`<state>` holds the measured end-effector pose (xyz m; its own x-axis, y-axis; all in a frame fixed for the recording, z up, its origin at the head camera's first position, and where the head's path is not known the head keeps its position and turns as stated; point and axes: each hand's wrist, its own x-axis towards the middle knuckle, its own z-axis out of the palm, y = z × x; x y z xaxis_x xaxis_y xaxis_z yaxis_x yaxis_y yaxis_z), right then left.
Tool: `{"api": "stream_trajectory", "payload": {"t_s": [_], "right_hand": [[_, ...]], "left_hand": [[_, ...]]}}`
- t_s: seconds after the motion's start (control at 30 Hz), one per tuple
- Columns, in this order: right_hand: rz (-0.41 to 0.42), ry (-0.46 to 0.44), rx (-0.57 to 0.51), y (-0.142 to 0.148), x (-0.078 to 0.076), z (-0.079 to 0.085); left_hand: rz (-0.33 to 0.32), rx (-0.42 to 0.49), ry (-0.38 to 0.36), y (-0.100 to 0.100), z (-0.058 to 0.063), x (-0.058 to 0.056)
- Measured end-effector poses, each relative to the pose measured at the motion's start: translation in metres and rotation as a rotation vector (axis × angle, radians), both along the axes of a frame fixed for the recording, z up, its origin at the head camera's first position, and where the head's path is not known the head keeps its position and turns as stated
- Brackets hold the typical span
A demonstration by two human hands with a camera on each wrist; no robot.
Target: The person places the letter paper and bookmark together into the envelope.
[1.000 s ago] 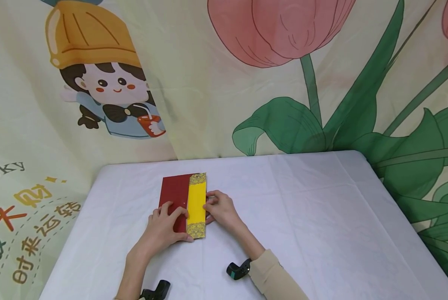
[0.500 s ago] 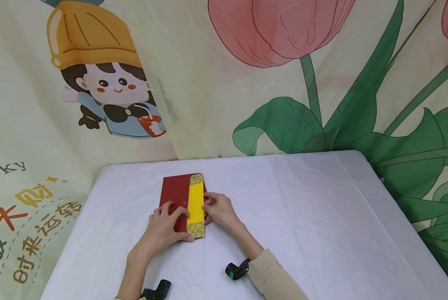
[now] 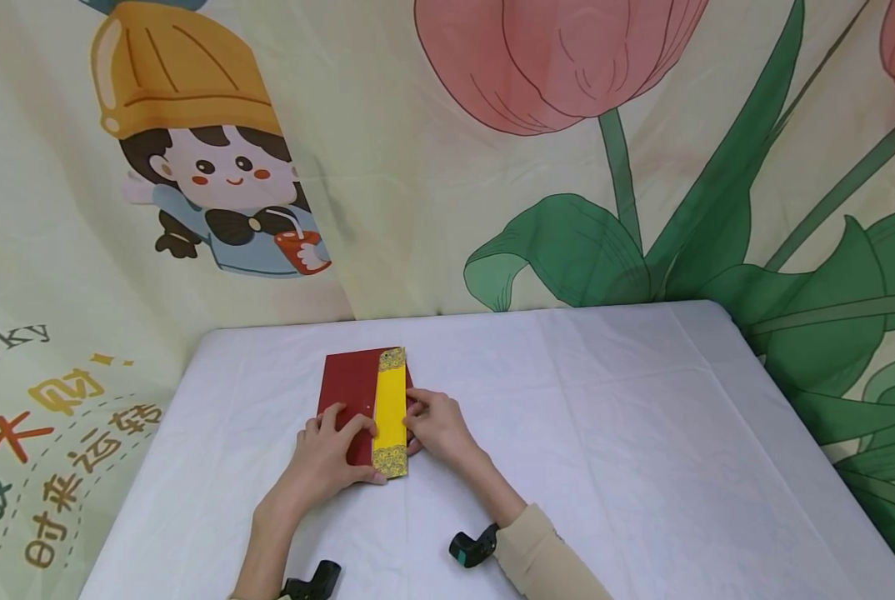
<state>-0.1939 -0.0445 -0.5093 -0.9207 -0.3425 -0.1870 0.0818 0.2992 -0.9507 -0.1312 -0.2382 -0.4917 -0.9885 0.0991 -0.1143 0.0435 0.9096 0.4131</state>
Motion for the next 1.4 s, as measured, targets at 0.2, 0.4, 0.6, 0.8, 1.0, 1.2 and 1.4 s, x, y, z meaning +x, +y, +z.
{"api": "stream_trajectory", "payload": {"t_s": [0.2, 0.4, 0.6, 0.8, 1.0, 1.2, 1.4], "right_hand": [[0.001, 0.01, -0.048, -0.002, 0.0, -0.001], [0.013, -0.004, -0.099, -0.006, 0.0, -0.001], [-0.006, 0.017, -0.096, -0.009, -0.001, -0.003], [-0.052, 0.034, -0.074, -0.014, 0.0, -0.005], [-0.053, 0.045, -0.099, -0.016, 0.001, -0.004], [-0.034, 0.058, -0.106, -0.018, 0.0, -0.003], [-0.01, 0.064, -0.107, -0.02, 0.001, -0.002]], "left_hand": [[0.0, 0.001, -0.008, 0.0, 0.001, 0.001], [0.007, 0.001, -0.013, 0.0, 0.002, 0.002], [0.015, 0.001, -0.009, -0.001, 0.002, 0.002], [0.015, 0.002, -0.004, -0.001, 0.001, 0.001], [0.016, 0.003, -0.001, -0.001, 0.001, 0.001], [0.014, 0.0, 0.001, -0.002, 0.001, 0.001], [0.012, 0.001, 0.003, -0.002, 0.001, 0.001]]}}
